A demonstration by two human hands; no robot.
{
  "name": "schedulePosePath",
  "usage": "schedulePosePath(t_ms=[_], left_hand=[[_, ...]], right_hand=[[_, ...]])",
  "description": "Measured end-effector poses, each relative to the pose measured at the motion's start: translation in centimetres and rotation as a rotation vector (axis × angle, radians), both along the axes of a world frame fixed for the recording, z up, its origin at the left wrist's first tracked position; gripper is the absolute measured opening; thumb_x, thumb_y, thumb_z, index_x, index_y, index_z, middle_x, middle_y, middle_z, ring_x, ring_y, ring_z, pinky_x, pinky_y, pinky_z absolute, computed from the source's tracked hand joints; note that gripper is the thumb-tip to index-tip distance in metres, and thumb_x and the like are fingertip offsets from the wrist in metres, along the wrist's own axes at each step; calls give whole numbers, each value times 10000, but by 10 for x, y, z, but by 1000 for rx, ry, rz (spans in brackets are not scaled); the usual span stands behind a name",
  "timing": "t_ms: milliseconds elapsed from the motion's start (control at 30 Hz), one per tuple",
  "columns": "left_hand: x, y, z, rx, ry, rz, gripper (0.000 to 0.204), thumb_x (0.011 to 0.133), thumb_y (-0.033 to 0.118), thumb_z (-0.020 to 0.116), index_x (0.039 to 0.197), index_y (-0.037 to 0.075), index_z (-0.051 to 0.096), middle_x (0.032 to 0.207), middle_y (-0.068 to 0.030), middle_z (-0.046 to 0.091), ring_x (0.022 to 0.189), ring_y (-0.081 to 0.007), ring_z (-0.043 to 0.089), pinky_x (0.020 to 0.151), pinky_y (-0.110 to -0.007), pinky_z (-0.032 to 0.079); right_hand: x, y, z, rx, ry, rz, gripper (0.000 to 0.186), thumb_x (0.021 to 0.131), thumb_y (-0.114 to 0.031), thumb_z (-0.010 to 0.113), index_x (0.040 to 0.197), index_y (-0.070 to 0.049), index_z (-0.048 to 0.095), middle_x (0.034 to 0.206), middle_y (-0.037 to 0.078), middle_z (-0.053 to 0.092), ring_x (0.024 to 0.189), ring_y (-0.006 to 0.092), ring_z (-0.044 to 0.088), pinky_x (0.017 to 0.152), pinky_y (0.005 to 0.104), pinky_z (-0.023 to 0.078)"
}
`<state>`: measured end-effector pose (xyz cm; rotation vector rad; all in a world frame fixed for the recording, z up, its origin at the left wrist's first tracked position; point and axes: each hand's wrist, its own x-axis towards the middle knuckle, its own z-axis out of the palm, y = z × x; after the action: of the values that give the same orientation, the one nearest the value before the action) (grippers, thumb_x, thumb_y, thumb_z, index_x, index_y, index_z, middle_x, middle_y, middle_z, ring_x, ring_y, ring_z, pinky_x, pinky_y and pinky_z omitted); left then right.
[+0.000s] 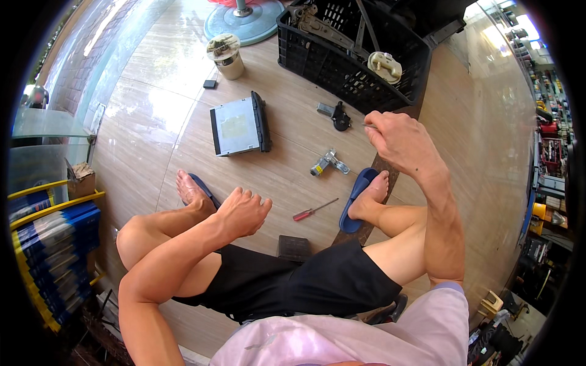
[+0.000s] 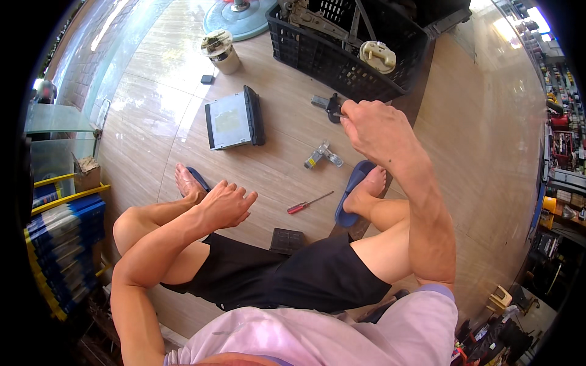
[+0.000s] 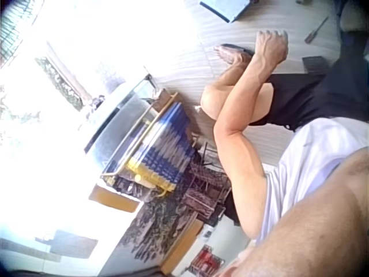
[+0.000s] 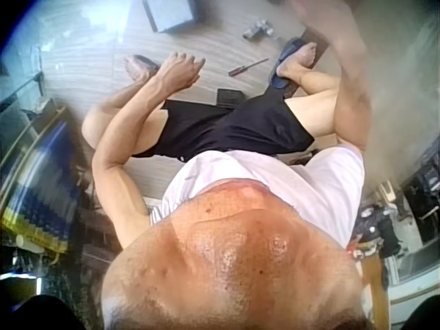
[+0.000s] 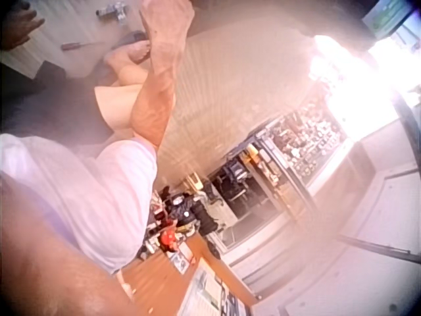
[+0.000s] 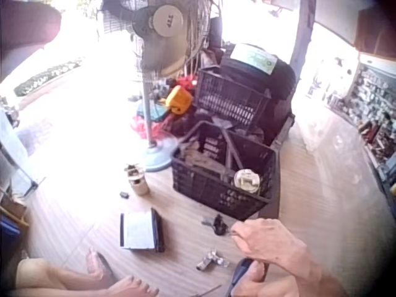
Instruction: The person disassembles a vehicle wiper motor assembly, loosening a screw with a screwdriver, turning it over to manipulate the casing, and working on the internal mechanisms by hand.
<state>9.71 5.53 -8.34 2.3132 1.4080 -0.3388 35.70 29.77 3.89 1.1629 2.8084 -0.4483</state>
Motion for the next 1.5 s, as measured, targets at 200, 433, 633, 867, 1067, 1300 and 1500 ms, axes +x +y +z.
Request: schedulePosePath(t_ms=[200,433,633,867,1067,1300,1500], left_hand=[[2,2,3,-61,26,2,371,885,294,693,1147,53,590,879,-121,685,846,-308,688,725,-430,494],[2,-1,0,81,-26,-9,228,847,231,689,963,53,607,764,-84,663,743,-261,665,667,-393,457],[3,-2,2,102,-32,-9,193,846,212,676,932,57,599,757,-80,658,745,-259,663,668,-394,455],[3,-3,0,103,-1,-10,186,838,208,675,928,63,601,759,-78,660,743,-251,665,660,-388,453],[5,-3,3,106,-9,-6,152,837,181,658,920,65,606,772,-79,668,761,-249,674,664,-382,455],[9,-2,14,111,32,5,158,810,128,672,934,47,620,806,-88,684,796,-252,679,702,-369,446],[16,1,49,134,97,-23,189,806,152,695,936,39,615,817,-66,676,834,-227,666,728,-349,417]], right_hand=[[-1,-2,0,-12,-9,8,220,983,-228,560,979,-26,646,913,173,708,888,381,691,772,475,560],[-4,-1,0,-69,-85,-16,229,980,-228,565,1060,-35,659,971,161,710,966,354,672,835,456,531],[-6,0,-5,-89,-112,-7,224,982,-226,561,1053,-40,664,972,152,709,973,346,668,854,457,526],[-8,-2,-10,-84,-142,-4,216,976,-222,560,1044,-45,664,975,154,709,978,342,669,842,458,532],[-9,1,-30,-90,-152,95,208,961,-206,548,941,-22,643,873,189,701,865,392,687,768,484,559],[5,32,-138,-346,-26,-60,235,894,-214,579,948,-28,711,833,199,707,770,374,690,728,444,541],[99,44,-257,-375,-249,-352,299,820,-256,572,884,-6,724,958,272,696,953,456,673,858,489,539]])
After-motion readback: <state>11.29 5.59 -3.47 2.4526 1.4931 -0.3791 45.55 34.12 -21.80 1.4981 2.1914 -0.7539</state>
